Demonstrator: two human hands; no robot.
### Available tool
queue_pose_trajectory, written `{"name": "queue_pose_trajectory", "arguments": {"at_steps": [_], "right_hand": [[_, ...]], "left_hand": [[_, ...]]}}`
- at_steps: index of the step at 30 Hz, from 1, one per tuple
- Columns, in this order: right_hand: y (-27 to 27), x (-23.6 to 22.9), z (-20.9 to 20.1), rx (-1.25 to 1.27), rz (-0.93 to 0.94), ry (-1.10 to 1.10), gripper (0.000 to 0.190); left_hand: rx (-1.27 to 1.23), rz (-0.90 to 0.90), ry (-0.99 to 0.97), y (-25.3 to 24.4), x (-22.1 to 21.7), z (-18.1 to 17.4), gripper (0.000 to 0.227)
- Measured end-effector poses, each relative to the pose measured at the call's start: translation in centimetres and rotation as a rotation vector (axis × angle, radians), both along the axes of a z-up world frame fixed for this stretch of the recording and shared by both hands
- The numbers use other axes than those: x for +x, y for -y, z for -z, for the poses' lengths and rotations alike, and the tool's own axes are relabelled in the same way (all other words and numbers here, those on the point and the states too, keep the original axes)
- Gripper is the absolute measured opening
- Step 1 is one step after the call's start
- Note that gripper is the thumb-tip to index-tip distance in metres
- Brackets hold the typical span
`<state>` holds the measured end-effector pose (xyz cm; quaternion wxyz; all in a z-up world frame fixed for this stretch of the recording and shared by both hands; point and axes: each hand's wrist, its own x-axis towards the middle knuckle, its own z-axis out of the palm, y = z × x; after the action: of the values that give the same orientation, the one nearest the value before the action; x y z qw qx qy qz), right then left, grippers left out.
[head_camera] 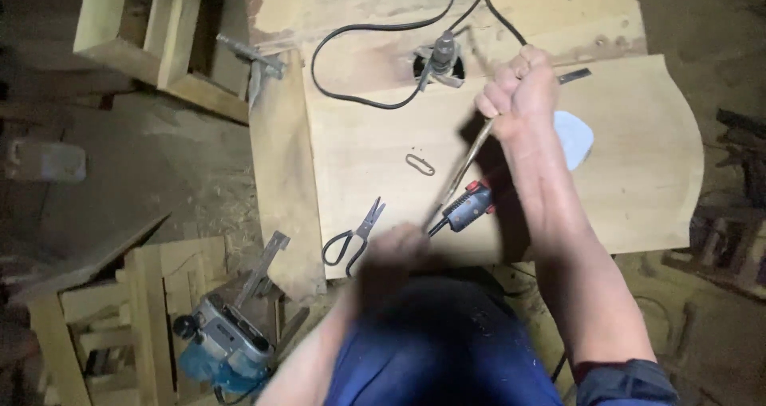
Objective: Repairing the power cord strain relief of an orbital sander using a leather strip and electrical tape.
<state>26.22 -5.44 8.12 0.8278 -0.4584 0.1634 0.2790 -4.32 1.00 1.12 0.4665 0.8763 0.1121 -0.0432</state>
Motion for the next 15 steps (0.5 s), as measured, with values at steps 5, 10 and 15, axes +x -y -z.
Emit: {"name": "queue_pose_trajectory", "arguments": {"at_steps": [5,10,15], "right_hand": [[-2.2,-8.5,-5.5,0.174,-0.403,-0.028,0.061],[-2.6,-11.6,-5.0,0.363,-0.828,-0.017,0.038],[-3.1,-12.7,-5.4,0.392,-0.834,-0.054,0.044]], "left_hand": [[-0.859,-0.453,-0.205,-6.0,8.9,-9.1,0.069],[-1.292,-0.738,0.315,-10.2,19.9,-9.4,0.050],[-1.451,-1.118,0.235,-11.1,22.5,-15.3,0.036]]}}
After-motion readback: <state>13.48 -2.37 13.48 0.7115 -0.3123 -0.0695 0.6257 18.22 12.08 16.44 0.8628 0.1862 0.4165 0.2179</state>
